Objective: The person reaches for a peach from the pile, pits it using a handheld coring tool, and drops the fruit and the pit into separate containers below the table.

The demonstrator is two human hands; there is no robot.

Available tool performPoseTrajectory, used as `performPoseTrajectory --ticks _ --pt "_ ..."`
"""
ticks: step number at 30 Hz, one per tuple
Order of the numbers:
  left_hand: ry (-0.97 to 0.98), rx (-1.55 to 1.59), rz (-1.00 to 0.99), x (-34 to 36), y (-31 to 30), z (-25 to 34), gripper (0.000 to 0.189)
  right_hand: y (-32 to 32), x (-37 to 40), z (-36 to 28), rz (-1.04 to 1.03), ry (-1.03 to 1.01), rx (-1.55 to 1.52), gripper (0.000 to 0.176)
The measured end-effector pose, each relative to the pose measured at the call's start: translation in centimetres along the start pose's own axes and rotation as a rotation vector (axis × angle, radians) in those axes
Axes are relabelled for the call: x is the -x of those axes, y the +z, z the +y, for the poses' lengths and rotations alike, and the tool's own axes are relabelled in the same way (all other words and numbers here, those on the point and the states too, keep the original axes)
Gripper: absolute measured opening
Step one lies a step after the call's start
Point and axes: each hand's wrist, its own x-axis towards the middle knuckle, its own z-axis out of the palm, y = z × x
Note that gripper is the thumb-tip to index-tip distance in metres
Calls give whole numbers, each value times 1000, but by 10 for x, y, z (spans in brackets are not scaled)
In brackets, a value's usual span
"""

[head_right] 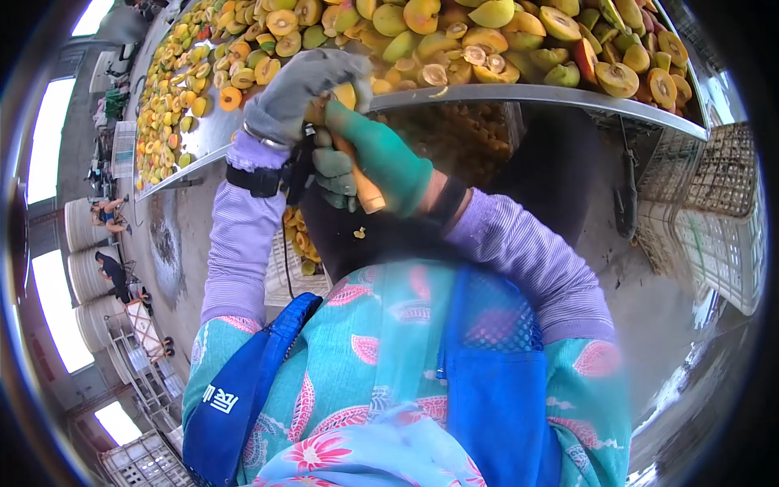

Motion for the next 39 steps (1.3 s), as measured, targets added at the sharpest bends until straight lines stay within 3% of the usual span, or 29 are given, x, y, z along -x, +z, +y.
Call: performPoseTrajectory --ticks 1,4,5,8,10,12,13,16,19,22,23,25,28,29,30,32,33,35,36,38,39 --pt "418 -599 81 8 10 13 23 1 -2 -3 2 16 -19 36" --pt "-72 520 687 28 38 7 29 1 -9 -11 9 117 -29 37" --pt "-31 476 699 37 40 7 36 0 -11 -10 18 175 -2 38" --pt "29 130 610 45 33 11 33 15 -9 -7 167 244 275 38" --pt "213 -835 419 42 9 -5 28 18 -11 -8 259 237 556 38" --pt "494 -1397 282 33 -5 -9 25 7 -16 -4 106 248 108 36" --pt "636 -1455 289 26 -10 -8 24 3 -17 -4 30 244 -117 36" --pt "-138 353 425 37 7 4 14 3 -20 -4 29 175 -257 35" --pt "-143 43 488 30 5 -18 22 -1 -24 -1 179 218 105 34" --pt "-19 -481 471 31 4 -21 26 -7 -28 12 152 253 44 34" --pt "34 -674 458 32 5 -17 25 -9 -28 9 25 232 -89 34" --pt "-168 165 620 38 10 -16 28 -7 -29 5 -33 246 -228 35" --pt "-204 776 700 42 20 -9 35 -9 -29 3 -150 261 -298 34" --pt "-111 858 838 48 25 -15 36 -6 -28 2 -180 252 -302 33" --pt "25 710 943 59 24 -26 35 -3 -26 1 -210 246 -304 33" --pt "89 478 1060 103 13 -31 34 18 -6 -21 -68 253 -86 33" --pt "20 391 1075 131 -4 -27 35 24 5 -32 -10 246 30 33" --pt "-465 -536 1088 171 -61 -50 32 -5 15 -38 155 132 -93 34" --pt "-546 -709 1069 163 -67 -36 31 -26 14 -37 209 152 -156 34" --pt "-683 -1054 993 120 -92 -1 29 -22 17 -34 361 192 -102 36" --pt "-437 -1066 1064 98 -109 -8 28 -20 19 -34 442 205 -71 37"
